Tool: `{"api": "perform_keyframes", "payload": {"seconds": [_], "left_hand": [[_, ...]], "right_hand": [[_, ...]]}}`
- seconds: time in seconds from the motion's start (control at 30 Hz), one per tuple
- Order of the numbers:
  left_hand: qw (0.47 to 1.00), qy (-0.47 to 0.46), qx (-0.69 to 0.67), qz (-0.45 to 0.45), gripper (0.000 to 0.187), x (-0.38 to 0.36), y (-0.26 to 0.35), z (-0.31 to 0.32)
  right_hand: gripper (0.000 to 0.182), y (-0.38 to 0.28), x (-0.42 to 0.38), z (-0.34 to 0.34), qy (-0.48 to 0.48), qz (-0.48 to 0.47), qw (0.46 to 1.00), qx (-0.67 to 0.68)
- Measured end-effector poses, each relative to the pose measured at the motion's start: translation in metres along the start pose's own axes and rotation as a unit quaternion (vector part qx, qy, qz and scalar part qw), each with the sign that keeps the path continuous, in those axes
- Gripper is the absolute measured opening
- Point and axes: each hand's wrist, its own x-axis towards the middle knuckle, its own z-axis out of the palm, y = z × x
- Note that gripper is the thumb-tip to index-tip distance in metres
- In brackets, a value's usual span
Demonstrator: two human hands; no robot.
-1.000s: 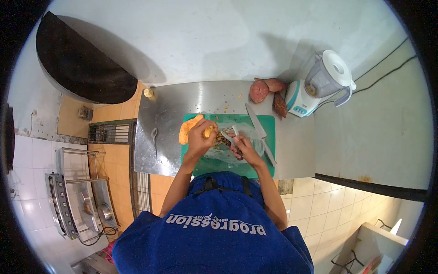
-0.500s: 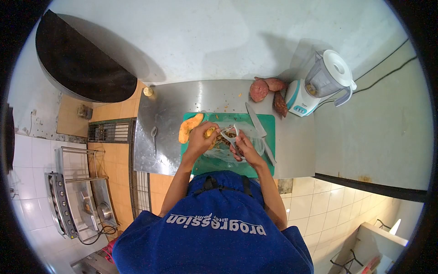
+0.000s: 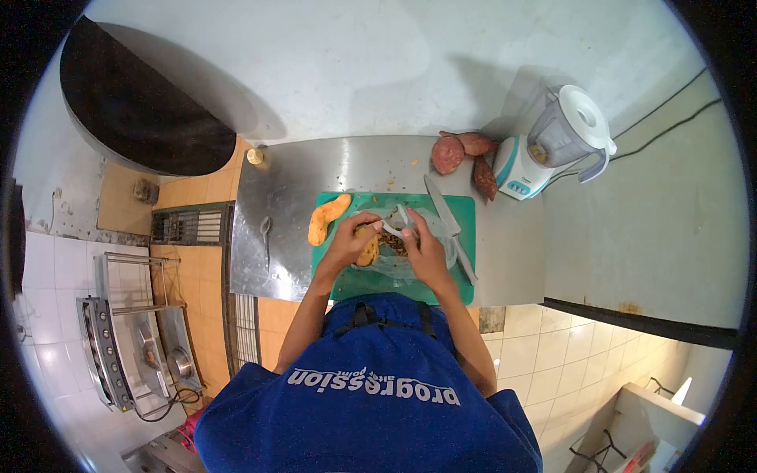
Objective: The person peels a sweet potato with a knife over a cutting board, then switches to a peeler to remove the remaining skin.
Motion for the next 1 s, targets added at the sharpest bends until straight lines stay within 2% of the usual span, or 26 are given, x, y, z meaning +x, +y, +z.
{"api": "perform_keyframes", "payload": {"seconds": [0.07,0.2,0.27,0.4,0.47,0.5,0.63,0.7,0.77,0.9,1.0], "left_hand": [[0.994,-0.011,-0.107,0.0,0.032,0.001,-0.004,0.004],[0.998,-0.03,-0.052,0.022,0.037,0.0,0.004,0.005],[0.997,-0.055,-0.057,-0.009,0.039,0.0,0.004,0.004],[0.992,-0.049,-0.109,-0.038,0.037,0.0,0.007,0.007],[0.994,-0.031,-0.106,0.024,0.037,0.001,0.008,0.009],[0.994,-0.031,-0.106,0.024,0.037,0.001,0.005,0.009],[0.985,-0.052,-0.161,-0.032,0.038,0.002,-0.001,0.007],[0.98,-0.064,-0.179,-0.053,0.039,0.003,-0.003,0.007],[0.979,-0.078,-0.187,-0.034,0.038,0.003,-0.006,0.009],[0.976,-0.089,-0.194,-0.051,0.038,0.001,-0.003,0.011],[0.982,-0.086,-0.167,-0.018,0.039,0.001,-0.004,0.011]], "right_hand": [[0.053,-0.015,-0.002,-0.003,0.015,-0.011,1.0,-0.014],[0.054,-0.013,0.0,0.002,0.053,-0.058,0.996,-0.04],[0.055,-0.013,-0.002,0.001,0.05,-0.051,0.997,-0.035],[0.056,-0.017,-0.002,-0.001,0.041,-0.041,0.998,-0.036],[0.055,-0.018,-0.002,-0.002,0.038,-0.032,0.998,-0.039],[0.055,-0.018,-0.003,-0.003,0.035,-0.022,0.998,-0.043],[0.051,-0.014,0.0,-0.001,0.056,-0.036,0.996,-0.058],[0.045,-0.017,0.003,0.0,0.115,-0.099,0.987,-0.052],[0.042,-0.022,0.006,-0.001,0.116,-0.107,0.985,-0.064],[0.038,-0.028,0.01,-0.004,0.136,-0.149,0.971,-0.127],[0.034,-0.033,0.011,-0.003,0.157,-0.152,0.967,-0.134]]}}
